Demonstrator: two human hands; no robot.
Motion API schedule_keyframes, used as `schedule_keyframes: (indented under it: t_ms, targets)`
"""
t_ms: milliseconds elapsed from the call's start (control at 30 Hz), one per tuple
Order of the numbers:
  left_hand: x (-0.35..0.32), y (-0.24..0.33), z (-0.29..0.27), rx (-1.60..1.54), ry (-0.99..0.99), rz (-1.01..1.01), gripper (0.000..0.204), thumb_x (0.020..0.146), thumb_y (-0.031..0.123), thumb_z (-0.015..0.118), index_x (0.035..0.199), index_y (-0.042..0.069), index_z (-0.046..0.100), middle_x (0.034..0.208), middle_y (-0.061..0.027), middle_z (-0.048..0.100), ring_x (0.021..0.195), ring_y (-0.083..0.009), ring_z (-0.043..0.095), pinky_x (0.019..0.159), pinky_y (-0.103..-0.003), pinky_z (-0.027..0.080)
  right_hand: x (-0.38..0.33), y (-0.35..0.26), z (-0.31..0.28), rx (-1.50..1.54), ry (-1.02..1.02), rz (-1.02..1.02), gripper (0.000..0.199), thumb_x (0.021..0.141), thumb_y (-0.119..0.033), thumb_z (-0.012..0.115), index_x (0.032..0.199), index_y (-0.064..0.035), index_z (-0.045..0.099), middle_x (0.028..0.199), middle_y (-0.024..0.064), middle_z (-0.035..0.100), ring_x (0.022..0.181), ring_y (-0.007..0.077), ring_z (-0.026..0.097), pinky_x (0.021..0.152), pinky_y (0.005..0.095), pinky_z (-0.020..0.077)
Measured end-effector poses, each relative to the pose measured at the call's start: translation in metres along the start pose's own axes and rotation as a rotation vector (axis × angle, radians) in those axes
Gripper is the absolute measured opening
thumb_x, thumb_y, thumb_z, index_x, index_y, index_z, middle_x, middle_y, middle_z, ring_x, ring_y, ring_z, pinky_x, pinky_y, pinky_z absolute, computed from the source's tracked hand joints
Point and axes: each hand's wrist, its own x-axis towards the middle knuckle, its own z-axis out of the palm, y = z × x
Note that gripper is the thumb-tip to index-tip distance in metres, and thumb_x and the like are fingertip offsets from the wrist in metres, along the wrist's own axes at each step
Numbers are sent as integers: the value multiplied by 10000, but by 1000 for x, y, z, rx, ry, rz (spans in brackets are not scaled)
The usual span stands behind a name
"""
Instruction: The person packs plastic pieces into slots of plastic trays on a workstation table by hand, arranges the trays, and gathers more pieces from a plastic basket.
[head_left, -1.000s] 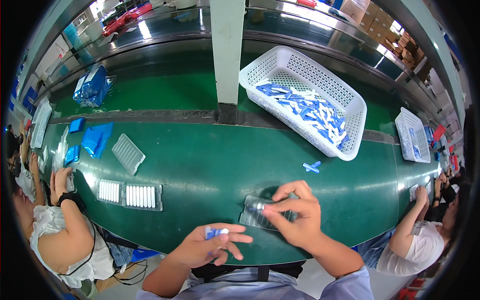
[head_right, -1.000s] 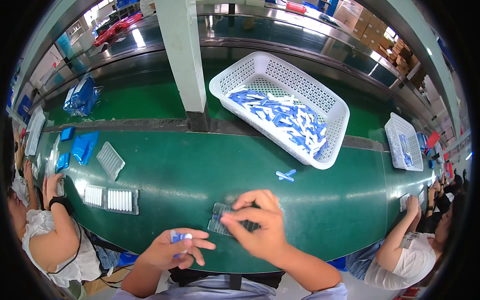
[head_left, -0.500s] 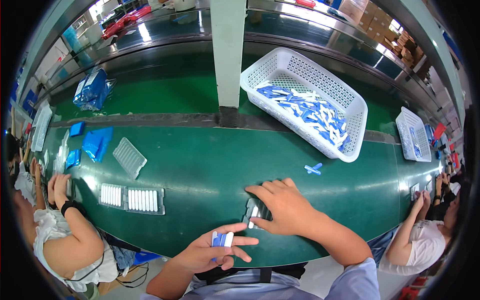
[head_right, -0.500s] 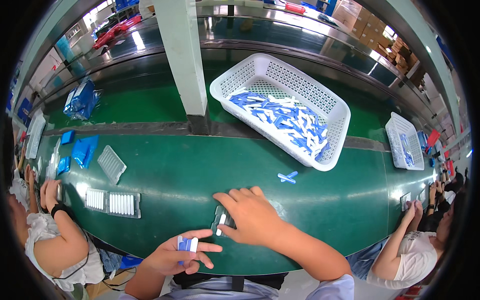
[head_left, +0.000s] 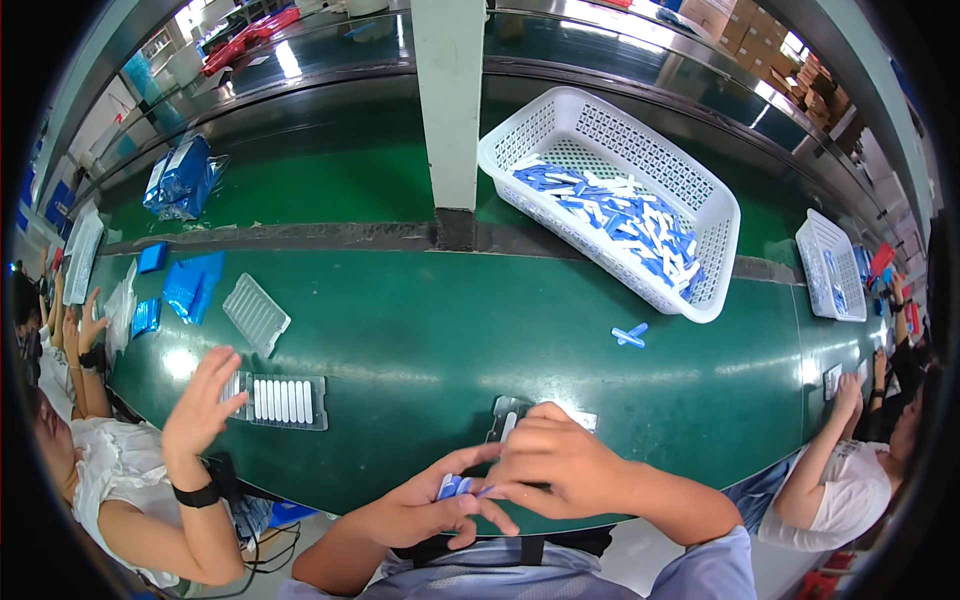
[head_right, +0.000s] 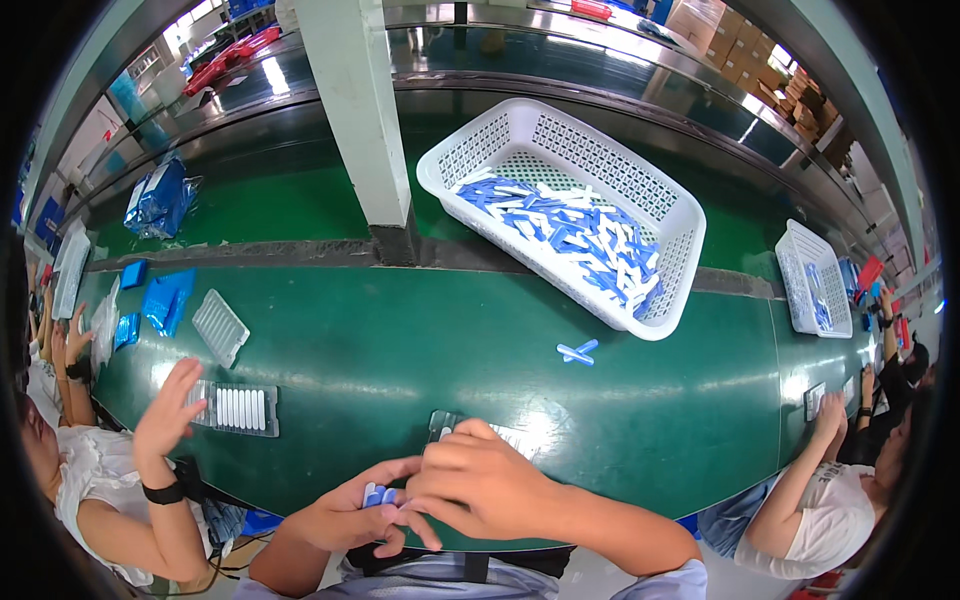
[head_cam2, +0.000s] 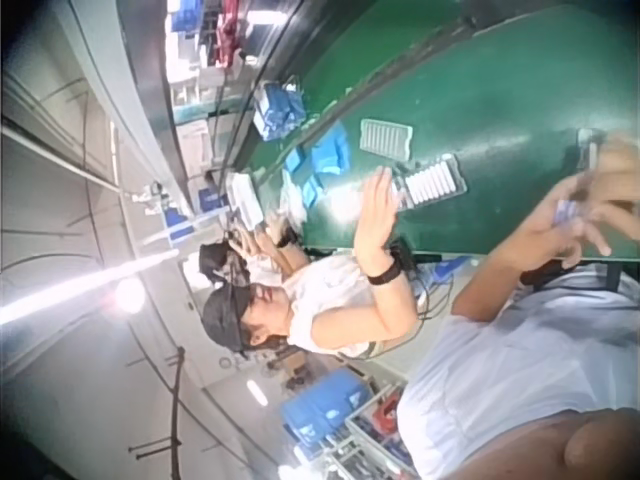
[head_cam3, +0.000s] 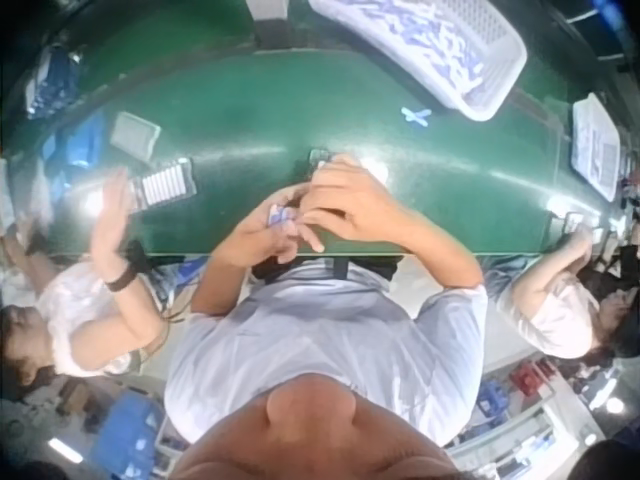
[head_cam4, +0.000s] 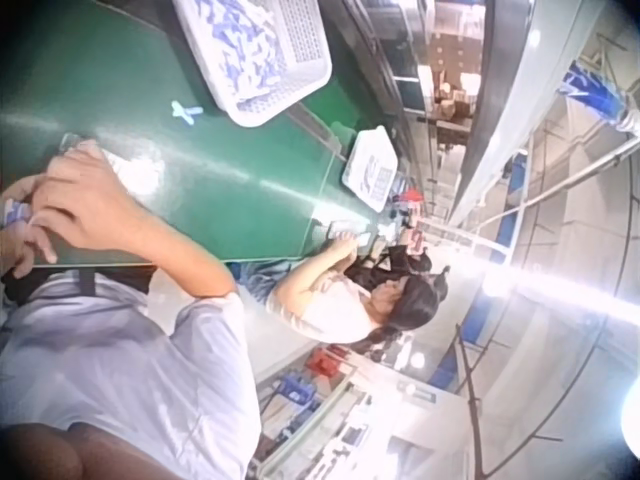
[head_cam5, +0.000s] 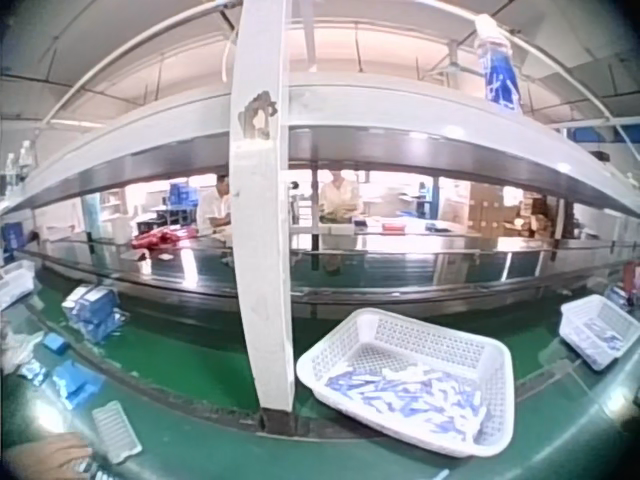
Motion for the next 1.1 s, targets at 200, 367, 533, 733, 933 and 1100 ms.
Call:
schedule_keyframes:
  t_ms: [200,367,533,733,933,1100]
  targets:
    - [1,0,-9,7,11,-131,323,1092,153,500,1350,-39,534,1116,-152,678,711,-109,642,459,-191,338,-1,-4,-10,-542,89,-128,288,788,-159,712,1073,-170,747,877,-43,579,776,151,565,846,365,427]
    - [4,0,2,174,280,-28,294,1087,114,496,1329,-44,552,1105,-189,718,671,-86,631,449,-191,345,-10,-7,-2,-11,119,328,191,893,-171,731,1072,-106,720,778,11,651,741,215,639,805,361,448]
    - [8,4,8,200,266,-64,314,1088,105,481,1354,-55,529,1187,-211,699,782,-136,707,448,-194,364,-12,-7,6,-58,90,365,159,854,-234,800,905,-100,733,667,-30,632,605,178,607,751,332,442]
    - [3,5,-1,185,299,-2,334,1094,109,456,1374,-64,515,1309,-218,657,913,-194,745,450,-200,389,-13,11,-20,20,327,389,59,829,-127,808,878,-108,782,715,8,716,574,146,618,711,326,452]
    - [2,4,-4,163,325,1,348,1105,141,440,1381,-59,510,1323,-213,651,946,-220,750,452,-203,403,-4,24,-37,54,-50,465,75,834,-122,760,907,-105,752,762,36,706,688,202,657,772,351,445]
    - [4,1,-5,107,311,-22,375,1114,184,438,1399,-54,493,1340,-215,640,967,-227,746,462,-203,416,2,21,-19,-293,-77,429,485,821,-171,733,1275,-113,572,878,76,679,815,295,652,817,433,405]
